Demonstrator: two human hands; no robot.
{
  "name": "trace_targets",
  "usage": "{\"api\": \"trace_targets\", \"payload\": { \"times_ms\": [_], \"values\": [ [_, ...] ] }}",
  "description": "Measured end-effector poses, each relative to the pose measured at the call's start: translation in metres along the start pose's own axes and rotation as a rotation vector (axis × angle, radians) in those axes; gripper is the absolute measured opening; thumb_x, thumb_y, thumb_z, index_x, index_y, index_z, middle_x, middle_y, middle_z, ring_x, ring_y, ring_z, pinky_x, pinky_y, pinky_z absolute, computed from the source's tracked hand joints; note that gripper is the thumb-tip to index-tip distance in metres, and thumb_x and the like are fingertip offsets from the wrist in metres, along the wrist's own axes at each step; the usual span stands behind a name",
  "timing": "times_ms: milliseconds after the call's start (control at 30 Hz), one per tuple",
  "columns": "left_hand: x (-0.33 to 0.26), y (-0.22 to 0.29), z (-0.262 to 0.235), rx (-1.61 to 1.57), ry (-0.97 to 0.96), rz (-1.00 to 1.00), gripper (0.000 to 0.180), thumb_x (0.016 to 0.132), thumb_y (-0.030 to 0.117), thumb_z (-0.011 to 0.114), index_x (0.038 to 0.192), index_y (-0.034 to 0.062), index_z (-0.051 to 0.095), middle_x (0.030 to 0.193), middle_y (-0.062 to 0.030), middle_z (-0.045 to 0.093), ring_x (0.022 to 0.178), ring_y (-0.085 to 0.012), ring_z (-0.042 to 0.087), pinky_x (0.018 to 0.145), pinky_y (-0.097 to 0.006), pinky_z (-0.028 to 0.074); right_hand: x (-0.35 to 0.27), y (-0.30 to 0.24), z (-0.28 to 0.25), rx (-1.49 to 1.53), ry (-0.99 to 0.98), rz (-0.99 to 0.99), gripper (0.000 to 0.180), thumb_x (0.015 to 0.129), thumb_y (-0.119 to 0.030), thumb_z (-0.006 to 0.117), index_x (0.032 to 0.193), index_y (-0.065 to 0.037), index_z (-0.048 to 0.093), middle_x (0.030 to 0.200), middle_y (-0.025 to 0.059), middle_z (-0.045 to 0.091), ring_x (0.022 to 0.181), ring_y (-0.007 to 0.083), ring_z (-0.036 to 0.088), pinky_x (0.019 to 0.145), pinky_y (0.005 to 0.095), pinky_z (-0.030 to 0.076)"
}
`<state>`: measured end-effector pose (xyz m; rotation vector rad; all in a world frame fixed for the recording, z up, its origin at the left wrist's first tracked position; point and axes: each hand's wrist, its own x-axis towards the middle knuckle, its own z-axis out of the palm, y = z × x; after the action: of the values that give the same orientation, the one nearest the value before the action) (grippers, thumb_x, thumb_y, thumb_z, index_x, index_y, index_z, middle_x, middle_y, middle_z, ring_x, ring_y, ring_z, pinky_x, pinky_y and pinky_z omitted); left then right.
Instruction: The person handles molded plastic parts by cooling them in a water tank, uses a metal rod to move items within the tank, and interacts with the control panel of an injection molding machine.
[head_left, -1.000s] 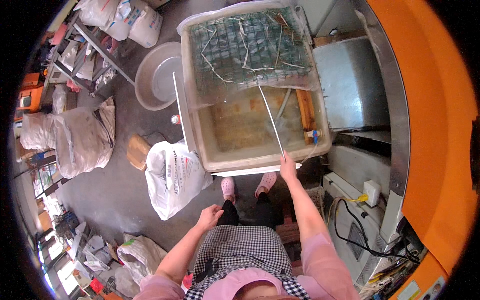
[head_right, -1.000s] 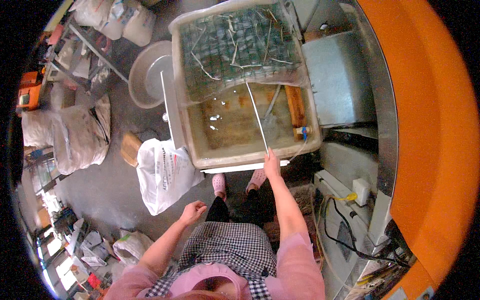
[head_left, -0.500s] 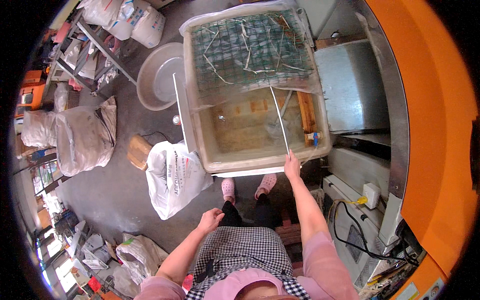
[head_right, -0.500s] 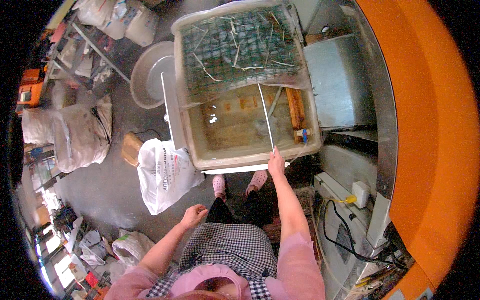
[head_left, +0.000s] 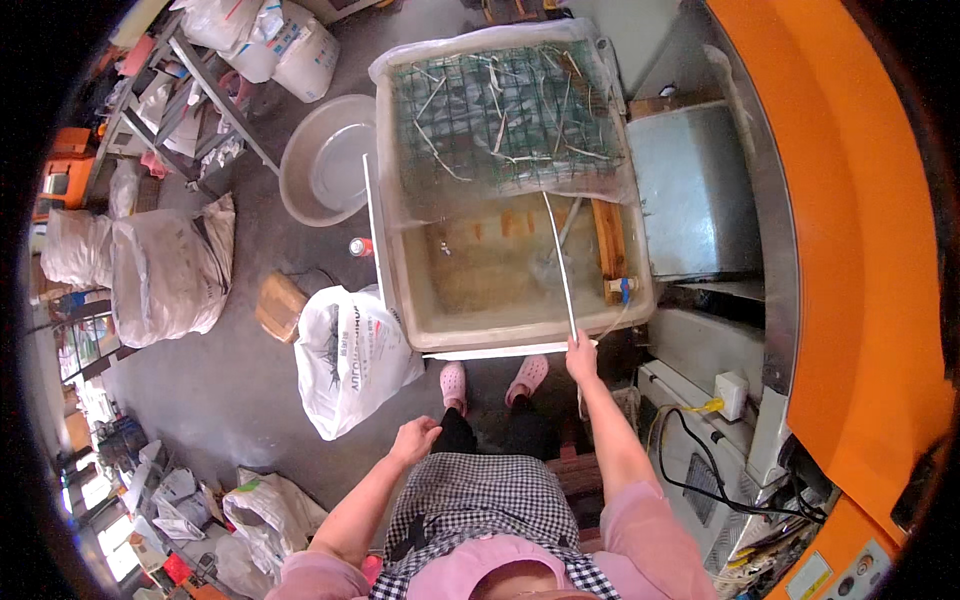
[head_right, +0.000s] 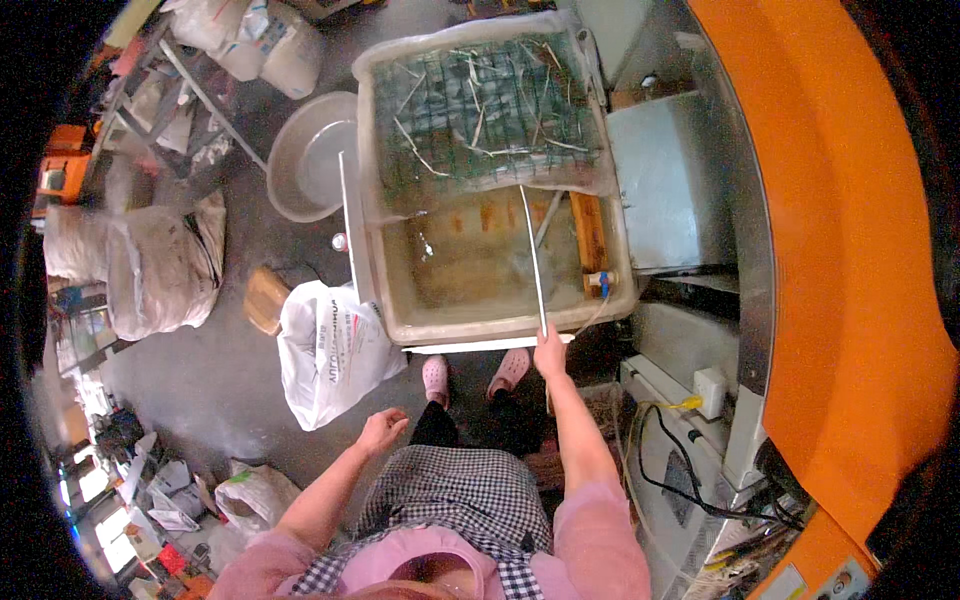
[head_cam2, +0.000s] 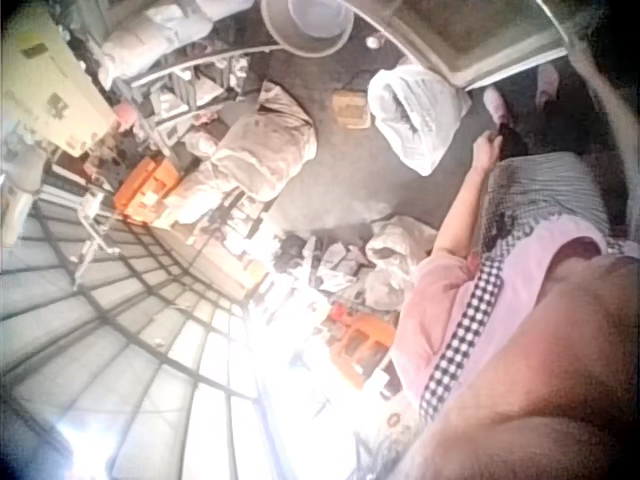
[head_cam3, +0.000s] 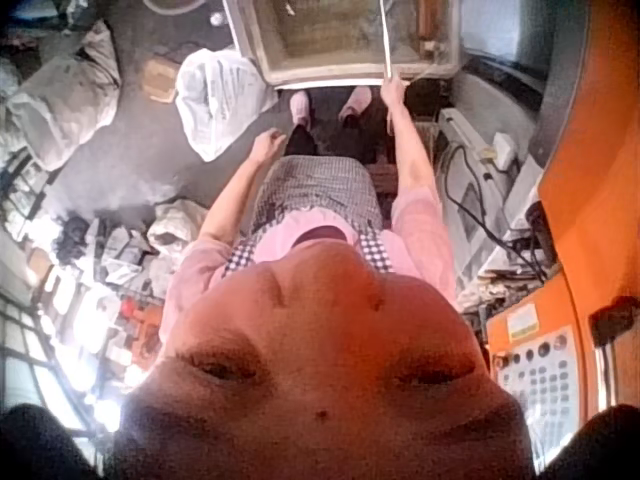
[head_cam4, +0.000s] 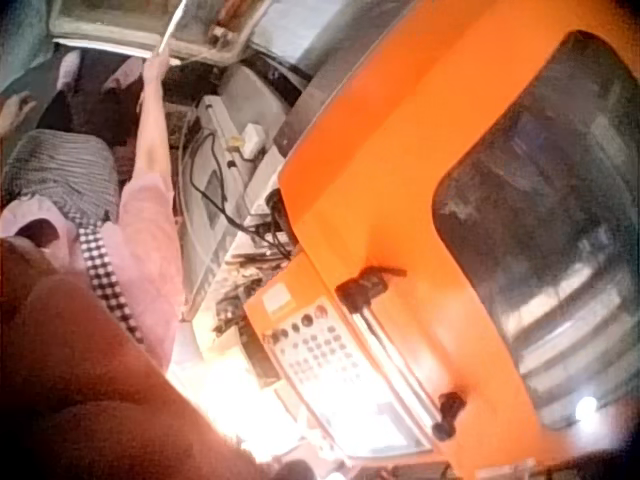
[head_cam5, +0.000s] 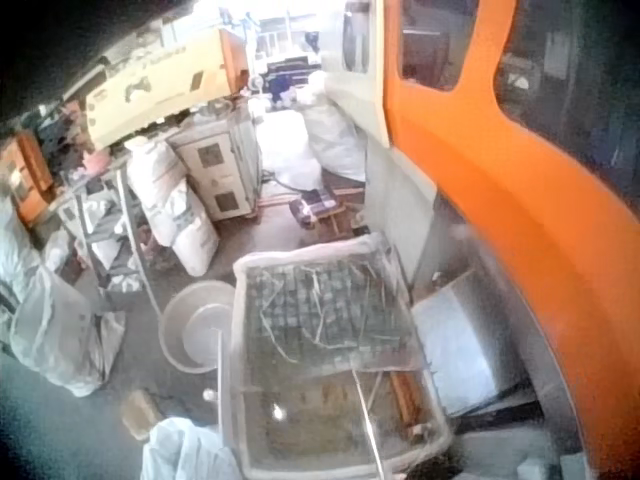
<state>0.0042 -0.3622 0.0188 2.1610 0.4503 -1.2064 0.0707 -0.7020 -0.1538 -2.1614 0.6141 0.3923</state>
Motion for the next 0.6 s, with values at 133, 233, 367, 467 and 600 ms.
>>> {"api": "trace_targets", "payload": {
  "times_ms": [133, 233, 367, 467, 600],
  "values": [
    [-0.009, 0.000, -0.001, 0.062, 0.021, 0.187, 0.028, 0.079, 0.027, 0.058, 0.092, 0.0017, 0.059, 0.079, -0.0159, 0.063, 0.075, -0.0279, 0.062, 0.068, -0.036, 0.048, -0.040, -0.006, -0.002, 0.523, -0.340, 0.228, 0.016, 0.086, -0.011, 0.044, 0.098, -0.001, 0.044, 0.067, 0.0104, 0.056, 0.049, 0.0158, 0.054, 0.040, 0.0247, 0.039],
    [-0.028, 0.028, -0.007, 0.072, 0.048, 0.292, 0.030, 0.080, 0.030, 0.057, 0.090, 0.0013, 0.059, 0.075, -0.0165, 0.062, 0.073, -0.0230, 0.062, 0.066, -0.034, 0.048, -0.078, -0.077, -0.009, 0.940, -0.557, 0.376, 0.017, 0.088, -0.011, 0.041, 0.099, 0.002, 0.041, 0.071, 0.0133, 0.057, 0.052, 0.0173, 0.055, 0.044, 0.0254, 0.045],
    [-0.064, 0.103, -0.024, -0.643, -0.326, -0.093, 0.052, 0.083, 0.043, 0.051, 0.118, 0.0055, 0.040, 0.088, -0.0156, 0.053, 0.075, -0.0281, 0.061, 0.064, -0.040, 0.053, -0.105, -0.144, 0.003, 0.902, -0.602, 0.448, 0.026, 0.089, -0.017, 0.040, 0.104, 0.005, 0.040, 0.085, 0.0190, 0.059, 0.065, 0.0246, 0.060, 0.060, 0.0329, 0.051],
    [-0.082, 0.106, -0.038, -0.834, -0.364, -0.062, 0.048, 0.086, 0.032, 0.052, 0.121, 0.0064, 0.033, 0.088, -0.0131, 0.050, 0.066, -0.0259, 0.061, 0.057, -0.038, 0.054, -0.125, -0.179, 0.033, 0.848, -0.726, 0.368, 0.026, 0.090, -0.020, 0.041, 0.097, 0.004, 0.047, 0.082, 0.0162, 0.060, 0.067, 0.0242, 0.060, 0.060, 0.0338, 0.050],
    [-0.059, 0.057, -0.056, -0.823, -0.407, 0.102, 0.036, 0.082, -0.001, 0.045, 0.116, 0.0019, 0.038, 0.070, -0.0086, 0.054, 0.054, -0.0178, 0.057, 0.044, -0.029, 0.048, -0.145, -0.212, 0.059, 0.737, -0.787, 0.362, 0.035, 0.090, -0.030, 0.042, 0.098, 0.003, 0.051, 0.079, 0.0130, 0.060, 0.069, 0.0217, 0.059, 0.060, 0.0317, 0.050]
  ]
}}
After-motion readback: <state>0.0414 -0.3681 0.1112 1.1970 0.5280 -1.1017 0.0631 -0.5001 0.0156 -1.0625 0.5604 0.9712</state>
